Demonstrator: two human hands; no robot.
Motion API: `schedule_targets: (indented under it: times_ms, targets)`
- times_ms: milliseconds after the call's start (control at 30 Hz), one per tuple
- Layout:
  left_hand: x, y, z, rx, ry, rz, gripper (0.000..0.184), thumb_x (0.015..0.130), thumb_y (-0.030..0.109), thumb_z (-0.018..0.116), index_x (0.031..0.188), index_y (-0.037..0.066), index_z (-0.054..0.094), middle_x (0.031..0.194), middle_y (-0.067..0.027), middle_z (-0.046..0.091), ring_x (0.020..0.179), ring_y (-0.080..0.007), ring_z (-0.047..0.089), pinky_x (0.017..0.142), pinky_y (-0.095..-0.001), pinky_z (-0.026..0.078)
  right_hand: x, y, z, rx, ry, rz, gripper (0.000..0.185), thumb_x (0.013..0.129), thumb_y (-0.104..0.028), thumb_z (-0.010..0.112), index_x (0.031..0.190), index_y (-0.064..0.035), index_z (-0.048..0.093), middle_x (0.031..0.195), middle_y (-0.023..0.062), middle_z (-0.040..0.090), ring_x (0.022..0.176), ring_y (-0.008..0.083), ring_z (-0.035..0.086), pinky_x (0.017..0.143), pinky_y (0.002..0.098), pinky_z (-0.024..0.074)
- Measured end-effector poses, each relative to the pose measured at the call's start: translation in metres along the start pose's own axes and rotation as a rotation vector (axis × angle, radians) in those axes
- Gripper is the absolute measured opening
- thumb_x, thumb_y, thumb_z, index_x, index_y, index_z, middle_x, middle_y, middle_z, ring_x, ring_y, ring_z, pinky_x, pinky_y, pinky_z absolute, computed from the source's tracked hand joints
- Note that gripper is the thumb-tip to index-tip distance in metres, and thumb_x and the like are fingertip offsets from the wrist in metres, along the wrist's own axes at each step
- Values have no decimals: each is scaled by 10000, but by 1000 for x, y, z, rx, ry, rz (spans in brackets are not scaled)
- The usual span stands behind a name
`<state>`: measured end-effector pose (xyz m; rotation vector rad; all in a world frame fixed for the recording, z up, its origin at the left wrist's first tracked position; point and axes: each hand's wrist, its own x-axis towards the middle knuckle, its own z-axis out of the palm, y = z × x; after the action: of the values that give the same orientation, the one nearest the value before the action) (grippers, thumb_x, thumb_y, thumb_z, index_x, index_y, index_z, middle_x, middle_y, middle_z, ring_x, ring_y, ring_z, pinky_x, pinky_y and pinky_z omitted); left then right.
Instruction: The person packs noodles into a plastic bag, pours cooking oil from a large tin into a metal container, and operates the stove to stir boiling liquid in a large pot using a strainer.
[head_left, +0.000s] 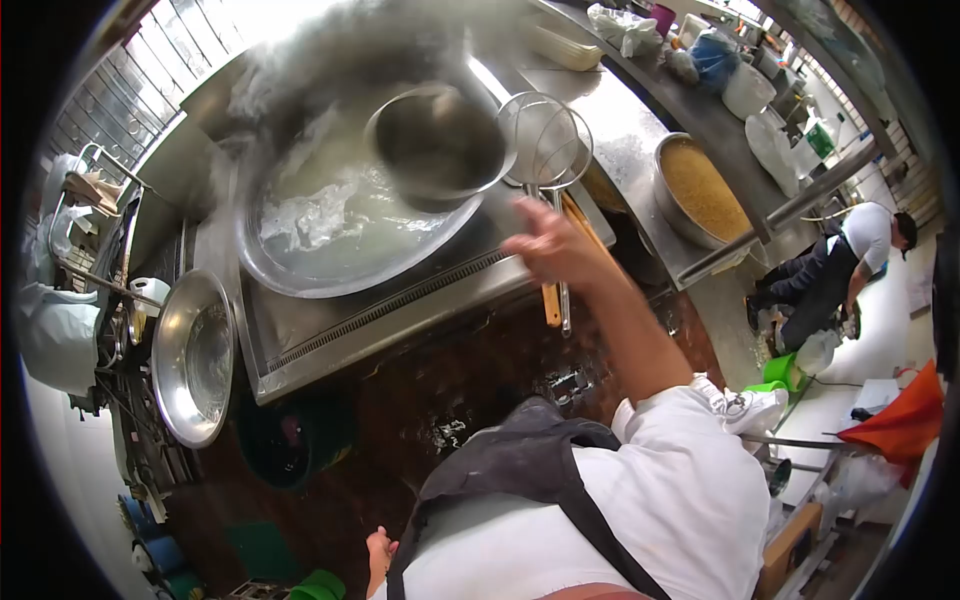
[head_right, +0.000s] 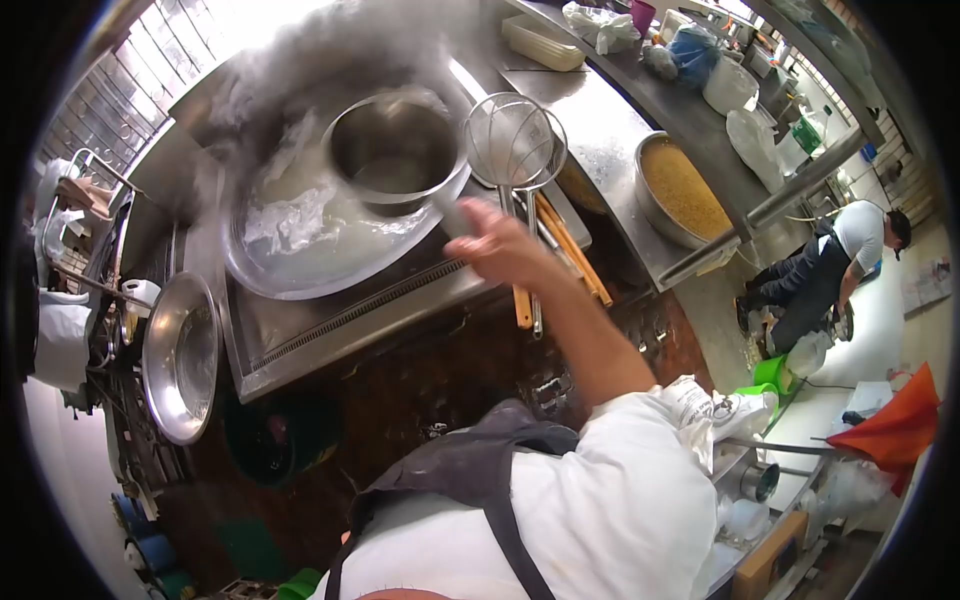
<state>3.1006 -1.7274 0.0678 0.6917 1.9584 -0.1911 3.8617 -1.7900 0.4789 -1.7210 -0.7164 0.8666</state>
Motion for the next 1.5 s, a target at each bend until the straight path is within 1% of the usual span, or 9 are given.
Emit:
schedule_targets:
  times_ms: [167, 467, 700, 867, 967, 1067, 1233, 1333, 1500]
  targets:
    - [-39, 17, 14, 139, 6, 68, 317, 977, 408, 546, 1078, 108, 540, 764, -51, 512, 560, -203, 564, 445, -362, 504, 6, -17, -134, -8, 367, -144, 380, 947, -225, 585, 1248, -6, 512, 768, 20, 570, 547, 94, 509, 512, 264, 436]
    - [-88, 110, 35, -77, 149, 273, 426, 955, 280, 599, 1316, 73, 508, 994, -89, 647, 613, -154, 607, 475, -309, 505, 138, 63, -395, 382, 504, -117, 207, 969, -159, 539, 770, -115, 500, 641, 12, 516, 509, 120, 494, 456, 291, 423]
    - [-95, 75, 28, -132, 176, 209, 425, 946, 261, 617, 1305, 61, 508, 977, -79, 645, 612, -151, 597, 489, -304, 501, 183, 102, -458, 710, 821, -190, 279, 968, -328, 561, 897, -64, 511, 779, 65, 563, 650, 205, 599, 623, 329, 577]
    - [-76, 2, 27, -220, 156, 131, 439, 944, 263, 612, 1314, 56, 498, 976, -91, 644, 615, -157, 600, 470, -315, 499, 177, 98, -325, 955, 1141, -627, 735, 1001, -458, 427, 1452, 63, 173, 1466, 280, 311, 1210, 466, 518, 963, 546, 520]
    - [-61, -46, 24, -310, 137, 73, 455, 948, 296, 613, 1329, 92, 473, 1019, -88, 632, 645, -169, 608, 493, -315, 511, 181, 102, -148, 1012, 879, -437, 691, 1036, -402, 341, 1400, 174, 226, 1428, 243, 385, 1205, 393, 540, 1024, 481, 477]
    - [-54, -84, 8, -449, 167, 88, 514, 925, 280, 628, 1362, 56, 474, 984, -101, 652, 635, -164, 607, 493, -326, 497, 209, 145, 59, 820, 130, -468, 189, 906, -163, 482, 1000, -44, 594, 812, 56, 633, 773, 198, 630, 734, 338, 542]
    - [-18, -141, -57, -735, 227, 200, 520, 893, 254, 670, 1334, 52, 481, 924, -96, 656, 621, -173, 606, 502, -326, 501, 79, 22, 442, 143, -750, -271, 403, 941, -181, 617, 1301, -18, 536, 1203, 111, 623, 1003, 183, 632, 845, 335, 525]
    - [-12, -147, -116, -851, 233, 316, 552, 889, 252, 668, 1352, 29, 466, 998, -122, 645, 658, -151, 609, 526, -292, 499, 72, 11, 568, -294, -704, -654, 394, 939, -148, 616, 1318, -64, 547, 1194, 101, 640, 1030, 172, 615, 851, 290, 491]
    - [1, -130, -220, -1004, 263, 461, 532, 925, 245, 647, 1358, 6, 451, 923, -75, 628, 641, -103, 571, 552, -266, 473, 35, -1, 699, -141, -871, -377, 386, 941, -211, 631, 1280, -38, 566, 1088, 91, 669, 906, 150, 645, 788, 272, 510]
